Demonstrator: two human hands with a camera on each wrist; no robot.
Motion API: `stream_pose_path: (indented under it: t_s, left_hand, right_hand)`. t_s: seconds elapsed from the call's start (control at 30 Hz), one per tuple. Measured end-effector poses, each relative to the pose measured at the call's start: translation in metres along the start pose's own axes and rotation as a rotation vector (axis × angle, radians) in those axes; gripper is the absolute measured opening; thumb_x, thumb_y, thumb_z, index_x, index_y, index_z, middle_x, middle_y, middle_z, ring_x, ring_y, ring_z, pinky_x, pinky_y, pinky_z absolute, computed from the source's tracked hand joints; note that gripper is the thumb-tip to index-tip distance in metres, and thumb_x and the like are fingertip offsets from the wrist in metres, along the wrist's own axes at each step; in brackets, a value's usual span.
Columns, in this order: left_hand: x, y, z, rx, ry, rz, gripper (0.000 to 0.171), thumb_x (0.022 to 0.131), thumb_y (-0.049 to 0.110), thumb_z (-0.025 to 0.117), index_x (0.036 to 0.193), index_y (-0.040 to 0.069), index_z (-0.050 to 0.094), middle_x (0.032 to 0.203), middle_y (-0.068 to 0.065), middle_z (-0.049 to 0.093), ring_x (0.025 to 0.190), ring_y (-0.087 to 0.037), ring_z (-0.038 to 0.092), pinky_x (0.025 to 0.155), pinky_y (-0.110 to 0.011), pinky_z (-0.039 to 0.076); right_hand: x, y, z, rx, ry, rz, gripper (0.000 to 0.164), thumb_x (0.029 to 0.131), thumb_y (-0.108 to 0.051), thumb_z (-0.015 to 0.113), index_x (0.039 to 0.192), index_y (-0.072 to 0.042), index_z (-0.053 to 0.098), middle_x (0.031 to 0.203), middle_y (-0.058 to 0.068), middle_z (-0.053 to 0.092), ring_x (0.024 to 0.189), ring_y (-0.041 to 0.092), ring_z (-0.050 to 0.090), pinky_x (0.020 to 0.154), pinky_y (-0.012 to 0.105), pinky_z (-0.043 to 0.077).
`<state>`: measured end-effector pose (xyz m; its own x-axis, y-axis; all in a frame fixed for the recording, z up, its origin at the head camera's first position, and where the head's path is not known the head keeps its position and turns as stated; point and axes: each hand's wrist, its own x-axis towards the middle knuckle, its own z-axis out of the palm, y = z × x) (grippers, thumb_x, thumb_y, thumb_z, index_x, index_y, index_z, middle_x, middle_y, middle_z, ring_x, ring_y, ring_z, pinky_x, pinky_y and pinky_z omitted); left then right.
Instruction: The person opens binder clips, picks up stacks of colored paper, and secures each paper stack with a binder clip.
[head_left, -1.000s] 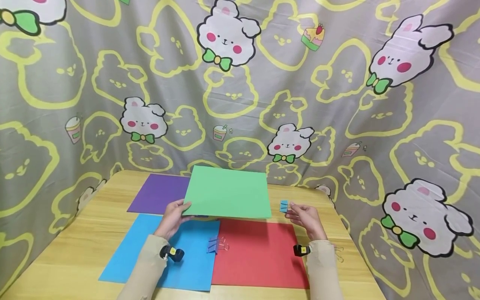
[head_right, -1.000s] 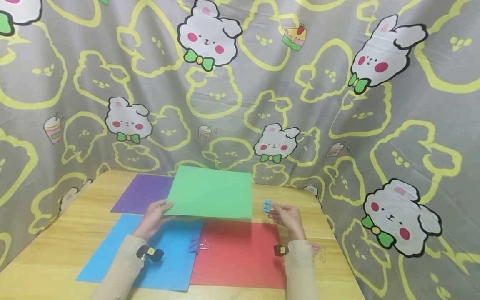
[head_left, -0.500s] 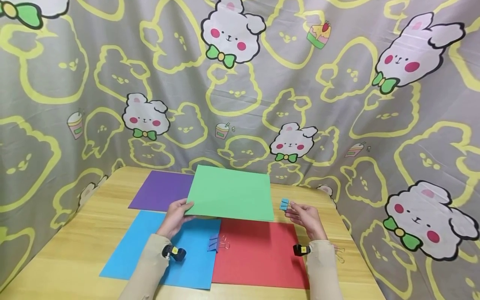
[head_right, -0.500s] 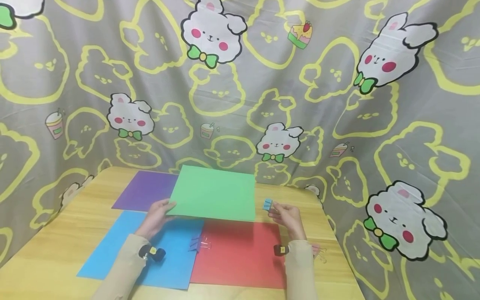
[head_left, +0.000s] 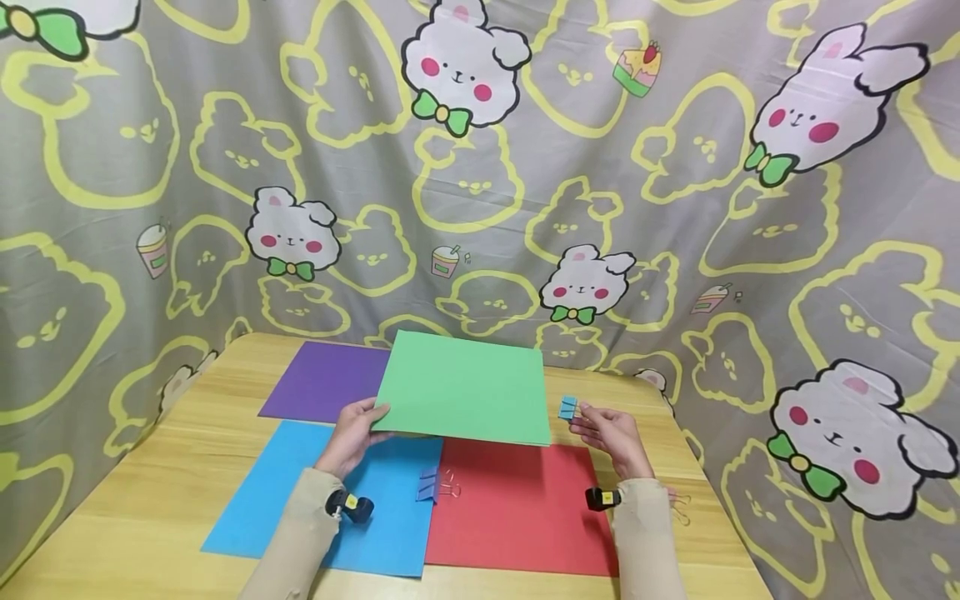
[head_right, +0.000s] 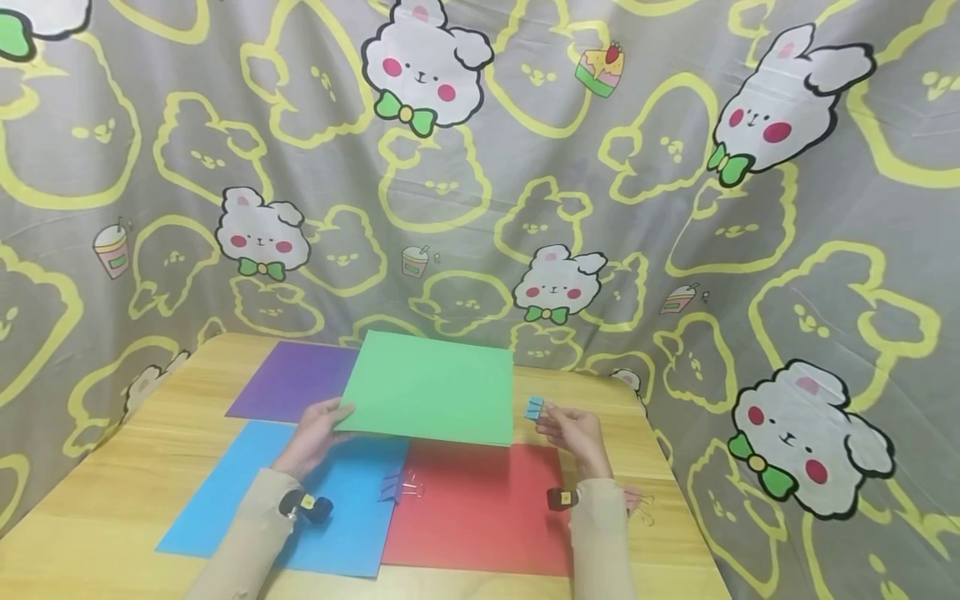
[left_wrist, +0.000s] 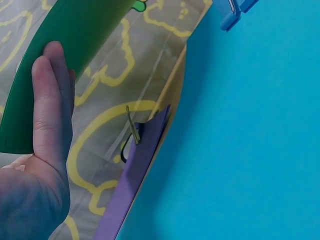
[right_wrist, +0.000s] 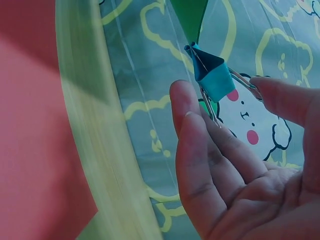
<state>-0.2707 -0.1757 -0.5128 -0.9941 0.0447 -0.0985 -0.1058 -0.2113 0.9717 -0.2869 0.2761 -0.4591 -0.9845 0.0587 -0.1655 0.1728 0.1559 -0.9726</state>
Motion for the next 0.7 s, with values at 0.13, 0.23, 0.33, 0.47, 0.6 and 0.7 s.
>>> stream_pose_path:
  t_s: [0.13,0.23,0.33,0.47,0.6,0.7]
  left_hand:
    - [0.0000,0.0003,0.0004,0.001,0.003,-0.001,0.050,0.109,0.020,0.053,0.149,-0.010,0.044,0.104,0.005,0.073,0.092,-0.005,0.073,0.084,-0.027,0.063]
    - [0.0000,0.0000,0.0004,0.004,0.004,0.001,0.051,0.109,0.020,0.053,0.149,-0.010,0.044,0.104,0.006,0.072,0.092,-0.005,0.073,0.085,-0.027,0.063]
    - [-0.0008,-0.0004,0.0007,0.003,0.005,0.002,0.050,0.109,0.020,0.053,0.149,-0.010,0.044,0.105,0.005,0.073,0.093,-0.005,0.073,0.085,-0.028,0.063]
    - [-0.0014,-0.0006,0.0016,0.002,0.005,0.001,0.049,0.109,0.019,0.053,0.149,-0.010,0.045,0.105,0.005,0.073,0.092,-0.006,0.074,0.085,-0.029,0.063]
    - [-0.0013,-0.0004,0.0029,-0.002,0.006,-0.002,0.049,0.109,0.018,0.053,0.148,-0.010,0.046,0.103,0.005,0.073,0.092,-0.006,0.074,0.085,-0.028,0.063]
    - [-0.0008,0.0000,0.0031,-0.004,0.005,-0.002,0.048,0.109,0.018,0.053,0.148,-0.010,0.046,0.103,0.005,0.073,0.091,-0.006,0.074,0.084,-0.028,0.063]
  right_hand:
    - [0.0012,0.0010,-0.0004,0.011,-0.007,0.000,0.057,0.101,-0.038,0.067,0.132,0.009,0.060,0.102,0.008,0.081,0.086,0.010,0.078,0.081,0.026,0.063]
    - [0.0015,0.0012,-0.0004,0.011,-0.012,-0.005,0.056,0.102,-0.037,0.066,0.133,0.010,0.059,0.102,0.008,0.081,0.086,0.010,0.078,0.080,0.025,0.063]
    - [0.0018,0.0015,0.0001,0.008,-0.011,-0.011,0.057,0.102,-0.037,0.067,0.133,0.010,0.059,0.102,0.009,0.081,0.085,0.010,0.078,0.079,0.025,0.063]
    - [0.0029,0.0023,0.0003,0.001,-0.008,-0.017,0.058,0.102,-0.038,0.067,0.132,0.010,0.060,0.100,0.008,0.081,0.084,0.009,0.078,0.080,0.026,0.063]
    - [0.0047,0.0033,0.0003,0.003,-0.001,-0.018,0.058,0.101,-0.039,0.067,0.131,0.010,0.061,0.097,0.006,0.081,0.082,0.009,0.077,0.081,0.027,0.063]
    - [0.0053,0.0040,0.0001,0.007,-0.002,-0.017,0.058,0.102,-0.039,0.066,0.131,0.011,0.061,0.095,0.004,0.081,0.081,0.008,0.077,0.082,0.027,0.063]
